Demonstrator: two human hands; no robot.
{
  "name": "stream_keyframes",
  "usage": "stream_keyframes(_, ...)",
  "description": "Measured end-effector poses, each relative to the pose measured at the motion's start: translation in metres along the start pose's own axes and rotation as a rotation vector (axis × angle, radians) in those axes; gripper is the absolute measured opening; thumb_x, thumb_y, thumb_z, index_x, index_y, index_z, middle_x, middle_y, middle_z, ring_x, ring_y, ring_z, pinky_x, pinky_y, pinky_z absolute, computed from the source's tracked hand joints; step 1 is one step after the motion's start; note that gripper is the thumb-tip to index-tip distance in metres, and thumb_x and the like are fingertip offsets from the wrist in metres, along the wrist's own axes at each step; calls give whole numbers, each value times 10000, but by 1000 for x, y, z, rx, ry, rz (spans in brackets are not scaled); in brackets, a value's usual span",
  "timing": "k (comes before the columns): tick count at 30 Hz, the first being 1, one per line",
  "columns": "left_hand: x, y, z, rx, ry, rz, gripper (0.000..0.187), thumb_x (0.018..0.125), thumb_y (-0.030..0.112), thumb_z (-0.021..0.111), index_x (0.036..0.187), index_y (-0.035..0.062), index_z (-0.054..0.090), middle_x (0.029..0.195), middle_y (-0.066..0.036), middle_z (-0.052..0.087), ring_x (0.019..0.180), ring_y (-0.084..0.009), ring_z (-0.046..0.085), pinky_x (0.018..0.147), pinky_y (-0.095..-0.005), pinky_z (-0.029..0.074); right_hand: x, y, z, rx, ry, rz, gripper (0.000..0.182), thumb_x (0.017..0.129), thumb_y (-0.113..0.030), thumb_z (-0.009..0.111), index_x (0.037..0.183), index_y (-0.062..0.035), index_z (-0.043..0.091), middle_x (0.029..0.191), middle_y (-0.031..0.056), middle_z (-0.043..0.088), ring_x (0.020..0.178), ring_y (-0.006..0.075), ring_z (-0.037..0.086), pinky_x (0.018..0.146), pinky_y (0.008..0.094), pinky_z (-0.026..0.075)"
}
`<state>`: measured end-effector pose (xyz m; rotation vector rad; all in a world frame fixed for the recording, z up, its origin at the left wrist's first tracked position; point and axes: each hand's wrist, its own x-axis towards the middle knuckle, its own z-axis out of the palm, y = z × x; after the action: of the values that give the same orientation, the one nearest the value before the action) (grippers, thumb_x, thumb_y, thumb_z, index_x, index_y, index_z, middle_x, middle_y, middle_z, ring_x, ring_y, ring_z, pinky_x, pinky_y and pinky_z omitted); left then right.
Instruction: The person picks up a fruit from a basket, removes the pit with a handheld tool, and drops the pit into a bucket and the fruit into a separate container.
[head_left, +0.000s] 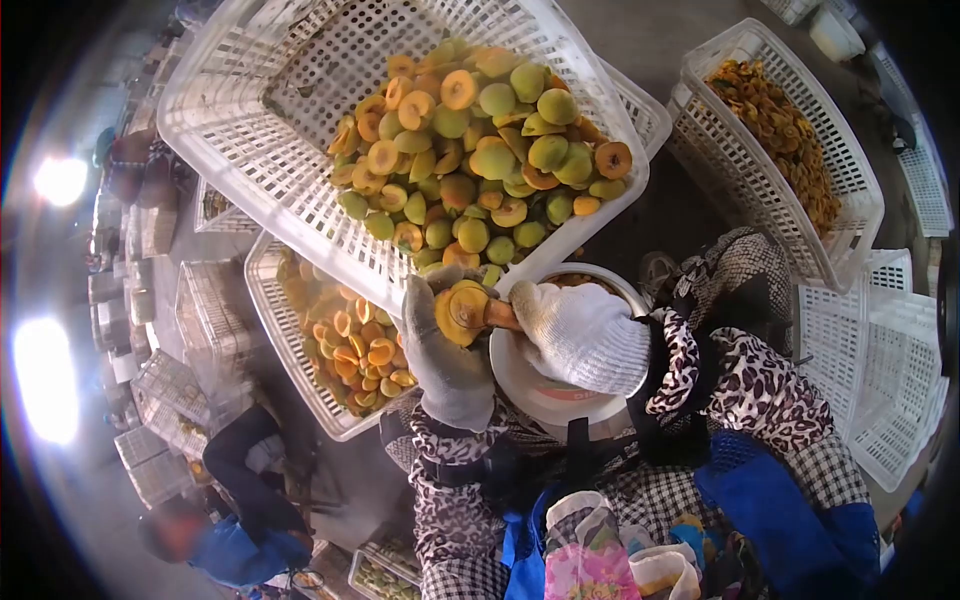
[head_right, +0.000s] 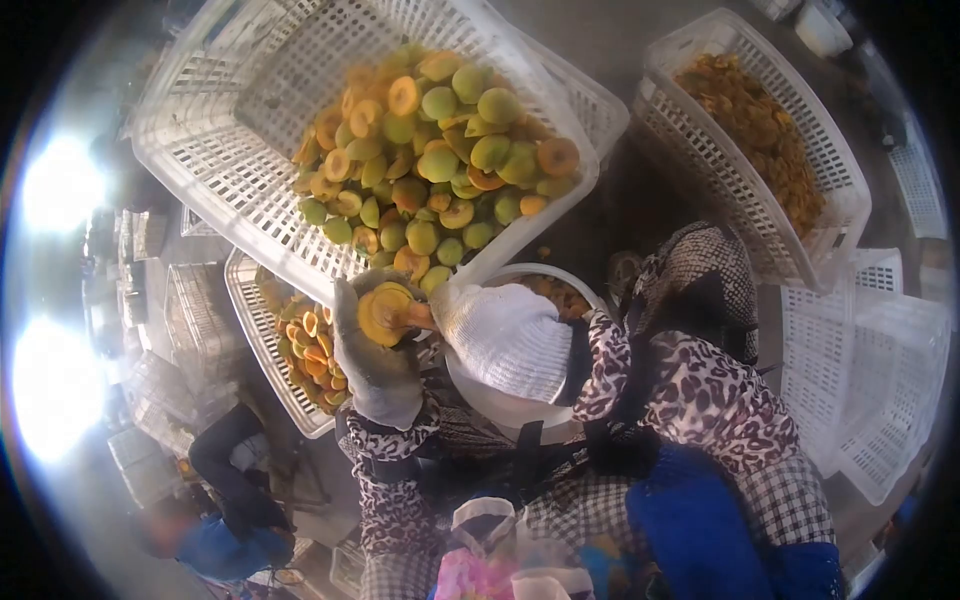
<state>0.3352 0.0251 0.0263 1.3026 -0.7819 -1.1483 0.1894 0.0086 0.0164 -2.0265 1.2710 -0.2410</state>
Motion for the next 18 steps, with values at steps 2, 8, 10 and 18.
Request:
stream_keyframes(2, 0, -1, -2, -30, 1, -14, 387, 1055, 297, 290, 1117, -23, 497, 999, -125, 595, 898, -197, 596, 816, -321, 513, 2, -2, 2, -36, -19, 18, 256, 819, -235, 637, 922, -30, 523, 753, 156, 624, 644, 335, 649, 541, 417, 518)
stream_keyframes(8, 3, -8, -3, -221, 159, -141, 217, 965, 170, 520, 1046, -31, 531, 910, -121, 615, 868, -176, 602, 757, -290, 498, -3, 12, 27, -7, -66, -31, 256, 840, -231, 608, 936, -13, 516, 686, 168, 613, 623, 329, 645, 534, 410, 511)
stream_keyframes(10, 3, -12, -5, -33, 86, -70, 183, 910, 88, 569, 1039, -36, 533, 904, -111, 620, 841, -178, 608, 734, -293, 497, -6, 4, 7, 161, -168, -4, 266, 863, -254, 578, 985, -22, 538, 634, 157, 604, 651, 329, 653, 552, 413, 509)
stream_keyframes(18, 18, -30, -14, 254, -176, -6, 203, 973, 182, 491, 980, -10, 556, 930, -137, 620, 821, -214, 614, 745, -333, 529, -7, 19, -16, 1179, -669, 406, 211, 845, -224, 609, 932, -33, 580, 664, 23, 536, 531, 134, 534, 478, 283, 440)
